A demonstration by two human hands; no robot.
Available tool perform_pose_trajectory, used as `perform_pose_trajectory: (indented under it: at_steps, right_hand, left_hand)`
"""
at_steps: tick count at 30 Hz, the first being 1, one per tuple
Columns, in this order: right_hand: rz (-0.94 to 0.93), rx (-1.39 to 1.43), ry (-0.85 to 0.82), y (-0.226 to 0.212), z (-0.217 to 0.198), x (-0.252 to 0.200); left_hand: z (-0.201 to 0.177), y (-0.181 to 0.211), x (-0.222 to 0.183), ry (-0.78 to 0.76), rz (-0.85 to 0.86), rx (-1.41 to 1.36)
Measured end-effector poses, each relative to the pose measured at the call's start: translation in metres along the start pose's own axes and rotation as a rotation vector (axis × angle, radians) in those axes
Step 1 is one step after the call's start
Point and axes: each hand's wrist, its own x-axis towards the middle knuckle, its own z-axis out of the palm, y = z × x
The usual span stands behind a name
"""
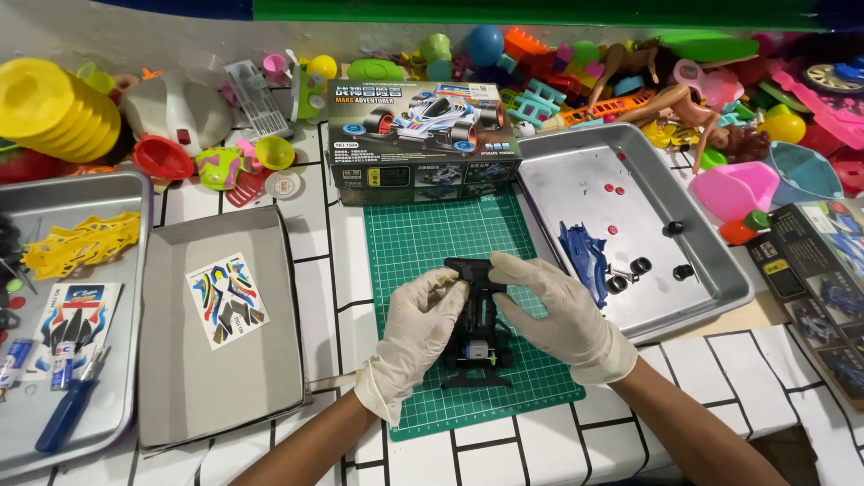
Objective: Assembling a model toy car by installing gears and motor components into the chassis
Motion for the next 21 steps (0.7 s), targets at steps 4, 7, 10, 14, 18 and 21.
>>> perform_pose_trajectory:
  at_steps: [4,7,10,14,18,21]
  right_hand:
    - [-0.058,-0.027,0.009,0.000,0.001,-0.001]
    - [0.116,-0.025,0.029,-0.005,-0.003,0.002]
    - [0.455,0.016,0.073,-0.002,-0.016,-0.005]
    - [1.275,0.228,-0.130,-0.017,-0.022,0.024]
    - [1.300,0.330,-0.120,0.005,-0.011,-0.006]
    - [1.248,0.414,-0.019,0.005,-0.008,-0.009]
  left_hand:
    - [0.007,0.004,-0.001,-0.011,-0.030,-0.013]
    - [0.005,-0.008,0.002,0.011,-0.037,-0.027]
    - [0.001,-0.017,0.004,0.022,-0.039,-0.055]
    - [-0.001,-0.027,0.006,0.011,-0.031,-0.065]
    - [-0.001,-0.018,0.002,-0.023,-0.028,-0.050]
    - [0.000,-0.014,0.001,-0.036,0.004,-0.037]
